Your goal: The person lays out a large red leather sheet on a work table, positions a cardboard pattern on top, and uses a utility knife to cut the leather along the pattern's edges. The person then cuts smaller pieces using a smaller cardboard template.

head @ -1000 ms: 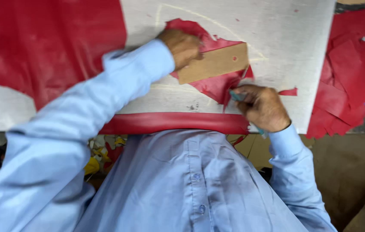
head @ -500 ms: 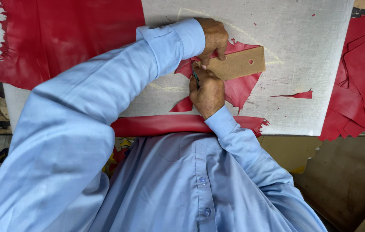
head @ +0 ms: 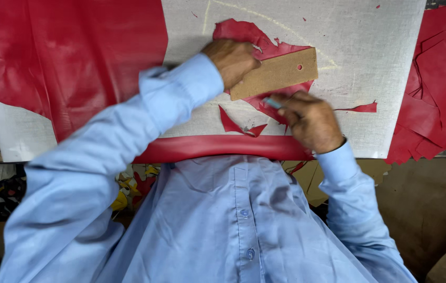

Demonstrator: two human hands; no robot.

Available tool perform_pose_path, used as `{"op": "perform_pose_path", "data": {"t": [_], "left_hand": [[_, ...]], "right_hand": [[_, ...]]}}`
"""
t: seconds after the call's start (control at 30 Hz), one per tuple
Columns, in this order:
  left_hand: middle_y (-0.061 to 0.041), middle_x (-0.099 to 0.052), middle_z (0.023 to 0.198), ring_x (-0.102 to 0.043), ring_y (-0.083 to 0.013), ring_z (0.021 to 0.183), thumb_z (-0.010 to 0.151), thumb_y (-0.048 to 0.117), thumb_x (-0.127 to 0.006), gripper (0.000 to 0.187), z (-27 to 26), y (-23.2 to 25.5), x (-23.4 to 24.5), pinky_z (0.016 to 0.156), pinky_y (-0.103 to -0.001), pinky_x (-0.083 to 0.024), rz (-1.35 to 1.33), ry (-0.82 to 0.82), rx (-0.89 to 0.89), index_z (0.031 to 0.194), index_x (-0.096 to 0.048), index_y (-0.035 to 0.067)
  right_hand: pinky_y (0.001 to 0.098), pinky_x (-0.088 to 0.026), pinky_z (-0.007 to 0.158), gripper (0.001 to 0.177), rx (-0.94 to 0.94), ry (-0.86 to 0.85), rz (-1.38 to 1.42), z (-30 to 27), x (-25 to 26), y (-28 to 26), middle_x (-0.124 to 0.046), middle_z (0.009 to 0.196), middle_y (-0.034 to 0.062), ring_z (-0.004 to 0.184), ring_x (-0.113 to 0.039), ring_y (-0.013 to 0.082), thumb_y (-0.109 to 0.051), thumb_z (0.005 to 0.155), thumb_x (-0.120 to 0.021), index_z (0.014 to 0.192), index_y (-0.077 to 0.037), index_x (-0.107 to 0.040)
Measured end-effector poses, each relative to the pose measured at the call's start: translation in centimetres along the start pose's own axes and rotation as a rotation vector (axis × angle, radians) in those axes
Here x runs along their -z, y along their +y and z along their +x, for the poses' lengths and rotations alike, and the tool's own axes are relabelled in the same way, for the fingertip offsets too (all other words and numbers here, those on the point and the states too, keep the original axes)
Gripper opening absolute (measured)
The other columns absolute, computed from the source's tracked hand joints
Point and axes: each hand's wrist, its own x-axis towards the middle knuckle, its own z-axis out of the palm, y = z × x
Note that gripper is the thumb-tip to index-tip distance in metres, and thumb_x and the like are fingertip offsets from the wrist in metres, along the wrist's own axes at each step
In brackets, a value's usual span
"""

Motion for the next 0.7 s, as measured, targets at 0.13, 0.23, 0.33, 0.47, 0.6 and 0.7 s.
{"op": "perform_pose_path", "data": {"t": [0.13,0.23,0.33,0.47,0.6,0.7], "left_hand": [[-0.023,-0.061,0.133,-0.055,-0.0392,0.125,0.064,0.021,-0.089,0.068,-6.6,4.0,-2.0,0.105,-0.045,-0.046,-0.238,0.413,0.157,0.124,-0.068,-0.002],[-0.021,-0.057,0.143,-0.051,-0.0369,0.135,0.081,0.02,-0.086,0.06,-8.1,4.8,-4.0,0.115,-0.042,-0.043,-0.284,0.564,0.211,0.132,-0.067,-0.002],[-0.018,-0.056,0.147,-0.05,-0.0347,0.139,0.088,0.02,-0.085,0.053,-8.0,4.3,-5.5,0.118,-0.042,-0.043,-0.291,0.599,0.201,0.133,-0.067,-0.001],[-0.015,-0.055,0.15,-0.047,-0.0361,0.14,0.089,0.02,-0.083,0.05,-7.8,3.8,-6.4,0.118,-0.043,-0.043,-0.306,0.622,0.204,0.134,-0.069,0.001],[-0.014,-0.051,0.155,-0.042,-0.0381,0.143,0.093,0.018,-0.08,0.049,-7.7,3.8,-6.9,0.12,-0.044,-0.042,-0.278,0.646,0.223,0.138,-0.068,0.002],[-0.014,-0.051,0.155,-0.042,-0.038,0.142,0.094,0.018,-0.08,0.049,-7.6,3.9,-7.0,0.119,-0.045,-0.041,-0.258,0.651,0.244,0.138,-0.067,0.003]], "right_hand": [[0.0371,-0.062,0.085,0.041,-0.025,0.283,-0.036,0.7,1.5,5.4,-0.069,0.13,0.0208,0.105,-0.074,0.0322,-0.008,0.086,-0.089,0.124,-0.002,-0.073],[0.0372,-0.062,0.091,0.038,0.083,0.319,-0.105,1.2,0.4,8.4,-0.07,0.13,0.0198,0.112,-0.073,0.0334,-0.008,0.088,-0.089,0.124,-0.004,-0.076],[0.0344,-0.065,0.091,0.033,0.051,0.321,-0.057,1.1,-0.5,10.0,-0.072,0.13,0.0169,0.112,-0.075,0.0288,-0.008,0.092,-0.089,0.124,-0.005,-0.078],[0.0326,-0.066,0.085,0.034,0.044,0.338,-0.074,1.0,-1.1,10.7,-0.072,0.129,0.0159,0.106,-0.076,0.0264,-0.011,0.091,-0.091,0.122,-0.006,-0.079],[0.0313,-0.066,0.084,0.034,0.056,0.363,-0.068,1.0,-1.1,10.7,-0.072,0.128,0.0151,0.103,-0.077,0.0252,-0.01,0.092,-0.091,0.123,-0.006,-0.079],[0.0304,-0.066,0.082,0.033,0.046,0.372,-0.071,1.2,-1.2,10.5,-0.073,0.126,0.0141,0.102,-0.077,0.0244,-0.01,0.092,-0.091,0.123,-0.007,-0.079]]}}
